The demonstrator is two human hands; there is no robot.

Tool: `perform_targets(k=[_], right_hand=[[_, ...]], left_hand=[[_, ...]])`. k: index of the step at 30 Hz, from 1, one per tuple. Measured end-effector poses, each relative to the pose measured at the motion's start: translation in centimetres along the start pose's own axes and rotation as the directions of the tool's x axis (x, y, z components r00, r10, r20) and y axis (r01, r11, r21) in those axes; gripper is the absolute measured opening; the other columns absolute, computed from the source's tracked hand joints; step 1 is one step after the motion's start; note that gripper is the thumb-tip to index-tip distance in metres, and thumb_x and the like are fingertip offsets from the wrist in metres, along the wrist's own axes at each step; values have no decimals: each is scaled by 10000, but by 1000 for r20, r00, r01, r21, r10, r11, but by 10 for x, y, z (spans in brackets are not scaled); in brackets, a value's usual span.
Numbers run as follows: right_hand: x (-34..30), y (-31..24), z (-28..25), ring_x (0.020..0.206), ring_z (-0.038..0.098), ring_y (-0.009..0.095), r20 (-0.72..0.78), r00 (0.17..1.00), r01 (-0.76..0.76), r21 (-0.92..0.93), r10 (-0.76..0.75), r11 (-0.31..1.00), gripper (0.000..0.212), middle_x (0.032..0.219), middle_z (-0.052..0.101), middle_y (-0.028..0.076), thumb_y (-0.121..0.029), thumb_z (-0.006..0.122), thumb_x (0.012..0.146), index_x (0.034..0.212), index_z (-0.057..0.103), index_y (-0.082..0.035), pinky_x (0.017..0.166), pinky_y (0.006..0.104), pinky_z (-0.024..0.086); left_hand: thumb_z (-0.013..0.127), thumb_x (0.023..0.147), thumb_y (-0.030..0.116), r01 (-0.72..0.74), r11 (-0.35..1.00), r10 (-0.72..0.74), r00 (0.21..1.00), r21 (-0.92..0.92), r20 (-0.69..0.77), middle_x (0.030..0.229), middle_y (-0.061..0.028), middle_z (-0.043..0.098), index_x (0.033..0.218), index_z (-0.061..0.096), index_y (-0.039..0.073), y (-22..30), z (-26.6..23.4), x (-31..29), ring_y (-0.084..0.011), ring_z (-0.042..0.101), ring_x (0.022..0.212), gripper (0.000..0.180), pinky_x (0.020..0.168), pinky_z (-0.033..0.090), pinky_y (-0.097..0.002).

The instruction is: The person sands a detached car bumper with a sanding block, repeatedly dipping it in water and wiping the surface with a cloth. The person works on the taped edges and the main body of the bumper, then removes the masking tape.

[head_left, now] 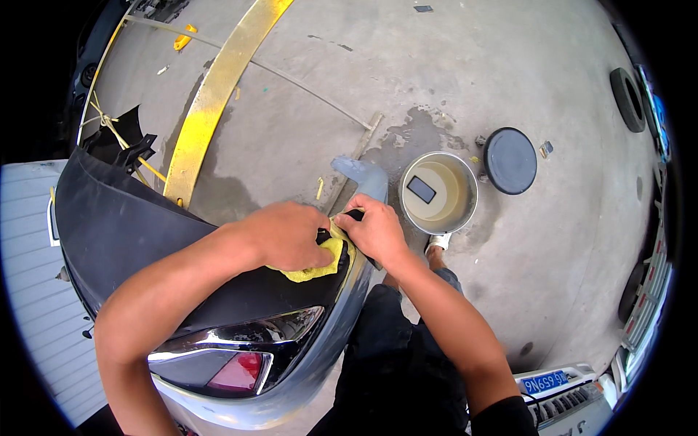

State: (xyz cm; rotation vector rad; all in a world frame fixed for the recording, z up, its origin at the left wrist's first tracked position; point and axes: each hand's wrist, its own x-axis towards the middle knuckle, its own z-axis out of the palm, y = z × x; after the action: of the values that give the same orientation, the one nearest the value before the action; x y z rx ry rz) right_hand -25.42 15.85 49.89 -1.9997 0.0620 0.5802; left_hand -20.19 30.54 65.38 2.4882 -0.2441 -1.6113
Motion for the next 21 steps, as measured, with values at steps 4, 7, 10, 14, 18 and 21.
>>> perform_targets(k=[4,7,10,14,18,21], right_hand=[[-18,20,-6,827,675,335,-5,997,71,21,-71,997,296,845,691,173,-292,787,814,965,668,-66,747,414,514],[-36,25,-32,830,674,312,145,989,38,-97,-24,995,274,841,689,145,-259,782,825,981,673,-62,766,401,515],[-21,30,-45,833,666,300,55,993,104,-49,-102,993,236,868,687,122,-203,770,839,998,678,-55,793,391,513],[2,39,-46,939,641,289,-21,916,398,-97,-402,912,217,999,673,96,-48,686,844,1060,701,-68,828,381,510],[13,38,-39,1033,617,283,89,746,665,-167,-660,728,364,1069,662,82,36,643,776,1123,702,-54,864,387,504],[-1,45,-26,1077,611,285,83,701,713,-59,-708,699,429,1129,653,94,42,646,736,1158,686,-23,898,403,496]], left_hand=[[684,799,419,-23,1000,23,1000,4,2,960,-208,719,1212,681,50,-6,-1,2,-372,681,953,554,861,526,-438],[683,803,436,-12,1000,12,1000,-25,-5,921,-211,719,1208,682,53,-11,3,4,-362,688,918,558,827,529,-437],[688,797,391,63,994,-61,998,-87,23,985,-213,714,1198,682,43,-5,-4,0,-377,675,972,531,864,527,-441],[696,796,360,95,985,-98,995,-141,-15,995,-214,712,1166,690,29,-4,0,-4,-388,672,972,497,860,532,-444],[704,798,384,76,982,-97,989,-173,-114,897,-184,682,1044,703,52,-9,10,-3,-381,655,888,413,793,515,-457],[711,795,364,130,974,-149,985,-187,-91,902,-183,683,1034,709,53,-3,6,-2,-379,659,887,392,782,523,-455]])
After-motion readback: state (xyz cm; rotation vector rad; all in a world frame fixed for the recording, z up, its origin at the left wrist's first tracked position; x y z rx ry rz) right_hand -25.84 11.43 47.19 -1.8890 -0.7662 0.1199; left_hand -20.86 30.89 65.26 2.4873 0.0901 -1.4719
